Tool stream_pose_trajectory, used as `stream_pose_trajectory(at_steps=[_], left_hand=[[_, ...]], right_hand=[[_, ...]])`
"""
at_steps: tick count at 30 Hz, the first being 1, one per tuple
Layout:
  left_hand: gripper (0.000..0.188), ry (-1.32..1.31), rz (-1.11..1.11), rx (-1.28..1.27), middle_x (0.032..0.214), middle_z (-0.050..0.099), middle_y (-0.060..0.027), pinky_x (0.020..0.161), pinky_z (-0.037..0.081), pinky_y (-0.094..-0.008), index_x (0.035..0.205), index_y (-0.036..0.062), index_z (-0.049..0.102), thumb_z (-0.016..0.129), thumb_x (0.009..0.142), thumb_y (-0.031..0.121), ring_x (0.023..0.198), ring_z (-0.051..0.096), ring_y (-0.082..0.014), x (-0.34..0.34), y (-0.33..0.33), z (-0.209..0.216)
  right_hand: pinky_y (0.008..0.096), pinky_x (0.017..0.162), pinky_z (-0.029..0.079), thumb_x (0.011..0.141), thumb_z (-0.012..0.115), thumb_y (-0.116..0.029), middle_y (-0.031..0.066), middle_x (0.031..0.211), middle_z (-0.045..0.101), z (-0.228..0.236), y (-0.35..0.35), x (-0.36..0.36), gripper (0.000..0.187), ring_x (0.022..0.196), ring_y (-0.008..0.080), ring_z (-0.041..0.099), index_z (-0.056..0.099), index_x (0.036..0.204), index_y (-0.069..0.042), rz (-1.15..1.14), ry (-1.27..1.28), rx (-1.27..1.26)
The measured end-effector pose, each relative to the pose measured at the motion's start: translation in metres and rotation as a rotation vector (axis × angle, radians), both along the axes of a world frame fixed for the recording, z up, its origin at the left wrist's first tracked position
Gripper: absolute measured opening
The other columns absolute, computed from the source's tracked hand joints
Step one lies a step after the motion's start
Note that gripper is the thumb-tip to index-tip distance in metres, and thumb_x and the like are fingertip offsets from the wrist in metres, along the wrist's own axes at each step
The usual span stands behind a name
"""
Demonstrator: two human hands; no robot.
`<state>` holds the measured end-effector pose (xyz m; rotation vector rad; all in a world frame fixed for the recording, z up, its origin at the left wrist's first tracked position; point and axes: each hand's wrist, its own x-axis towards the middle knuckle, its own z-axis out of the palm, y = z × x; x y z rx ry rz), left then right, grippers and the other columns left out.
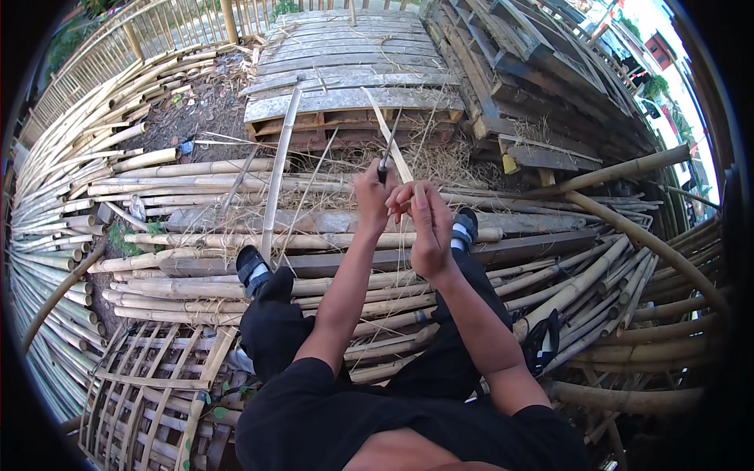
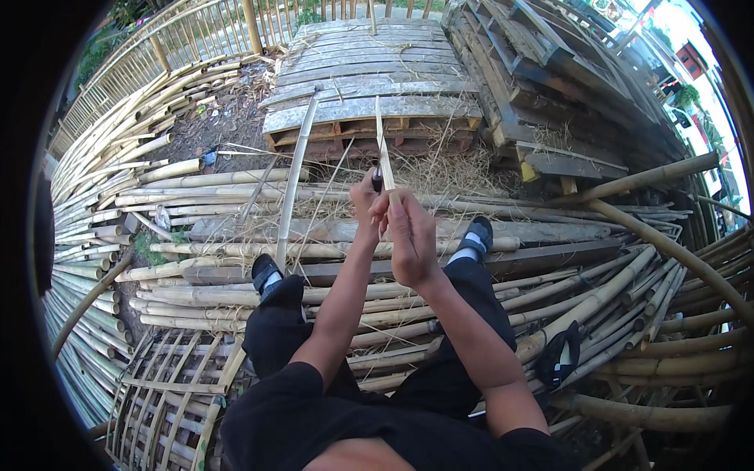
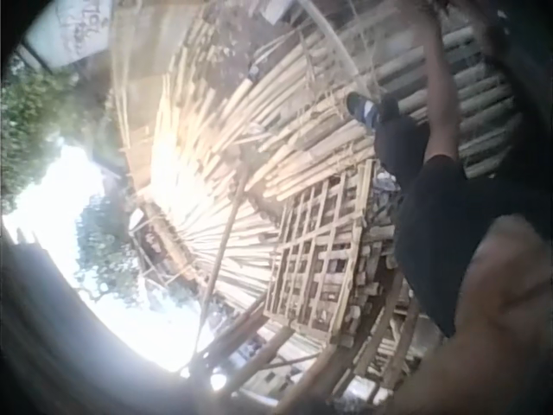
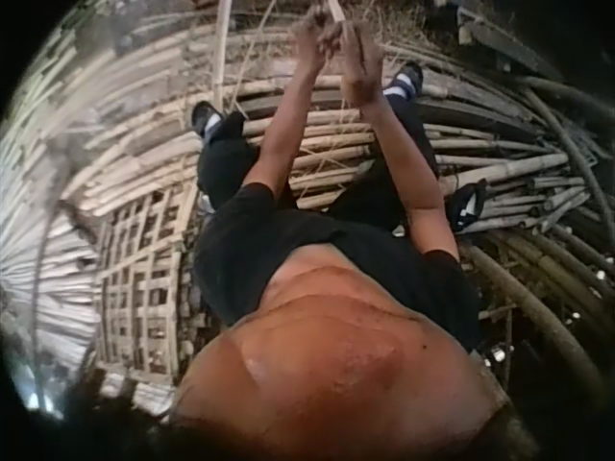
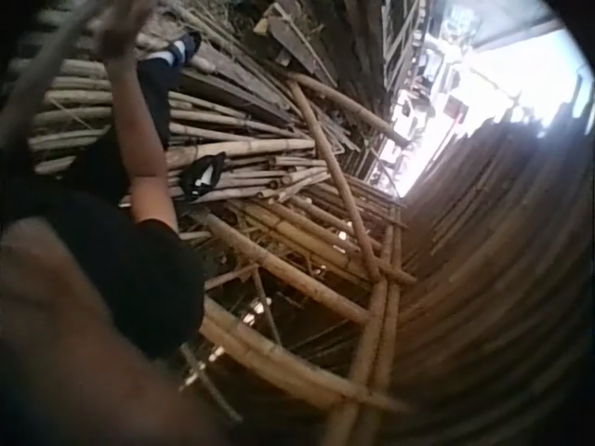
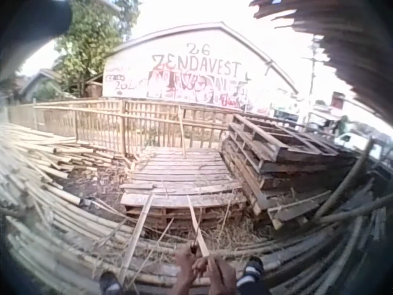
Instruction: The person peels a thin strip of bamboo using a knife while sitting on a pile of bamboo poles.
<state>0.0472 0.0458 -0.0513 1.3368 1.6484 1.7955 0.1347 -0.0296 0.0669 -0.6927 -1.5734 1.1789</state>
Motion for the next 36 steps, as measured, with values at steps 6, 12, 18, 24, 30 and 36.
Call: stream_pose_trajectory(at_steps=[6,12,18,24,30,36], left_hand=[[0.019,0.157,0.085,-0.183,0.054,0.053,-0.0185,0.048,0.038,-0.0426,0.066,0.0015,0.054,0.058,0.078,0.016,0.05,0.053,-0.0365,-0.021,0.02,-0.007],[0.023,0.129,-0.077,-0.071,0.053,0.049,-0.0184,0.047,0.039,-0.0394,0.065,0.0012,0.056,0.057,0.078,0.02,0.048,0.05,-0.0347,-0.014,0.01,0.03],[0.025,0.176,0.022,-0.322,0.053,0.053,-0.0175,0.049,0.042,-0.04,0.064,0.0016,0.06,0.058,0.077,0.022,0.051,0.055,-0.0349,-0.035,0.025,0.01],[0.023,0.141,0.004,-0.213,0.056,0.055,-0.0181,0.052,0.044,-0.0427,0.063,0.0029,0.061,0.058,0.076,0.022,0.055,0.057,-0.0365,-0.015,0.02,0.008],[0.024,0.19,0.019,-0.375,0.058,0.056,-0.0209,0.055,0.046,-0.0432,0.066,0.0005,0.062,0.056,0.075,0.021,0.057,0.059,-0.0369,-0.03,0.032,0.0],[0.024,0.129,-0.061,-0.475,0.058,0.056,-0.0218,0.058,0.048,-0.0434,0.067,-0.0008,0.062,0.056,0.075,0.021,0.059,0.06,-0.0373,-0.026,0.023,0.002]], right_hand=[[0.0258,0.066,0.04,0.099,0.029,-0.021,0.0056,0.079,0.043,-0.007,0.007,0.004,0.025,0.071,0.0126,0.044,0.041,0.088,-0.002,-0.032,0.051,0.043],[0.0254,0.065,0.039,0.099,0.029,-0.023,0.0037,0.076,0.039,-0.003,0.001,0.001,0.027,0.069,0.0123,0.042,0.039,0.083,-0.003,-0.052,0.022,0.066],[0.0253,0.065,0.038,0.099,0.028,-0.027,0.0027,0.075,0.037,-0.003,0.003,0.003,0.031,0.068,0.013,0.043,0.04,0.084,-0.003,-0.023,-0.02,0.076],[0.026,0.066,0.038,0.099,0.029,-0.027,0.0028,0.075,0.037,-0.003,0.002,0.002,0.03,0.07,0.0137,0.044,0.04,0.084,-0.003,0.007,0.09,0.021],[0.0257,0.067,0.038,0.099,0.029,-0.028,0.0025,0.076,0.037,-0.007,-0.002,0.004,0.03,0.07,0.0127,0.044,0.04,0.085,-0.004,0.042,-0.039,0.037],[0.0253,0.066,0.038,0.099,0.03,-0.028,0.0028,0.076,0.039,0.002,0.001,0.002,0.031,0.07,0.0118,0.043,0.039,0.082,-0.004,0.016,0.054,-0.018]])
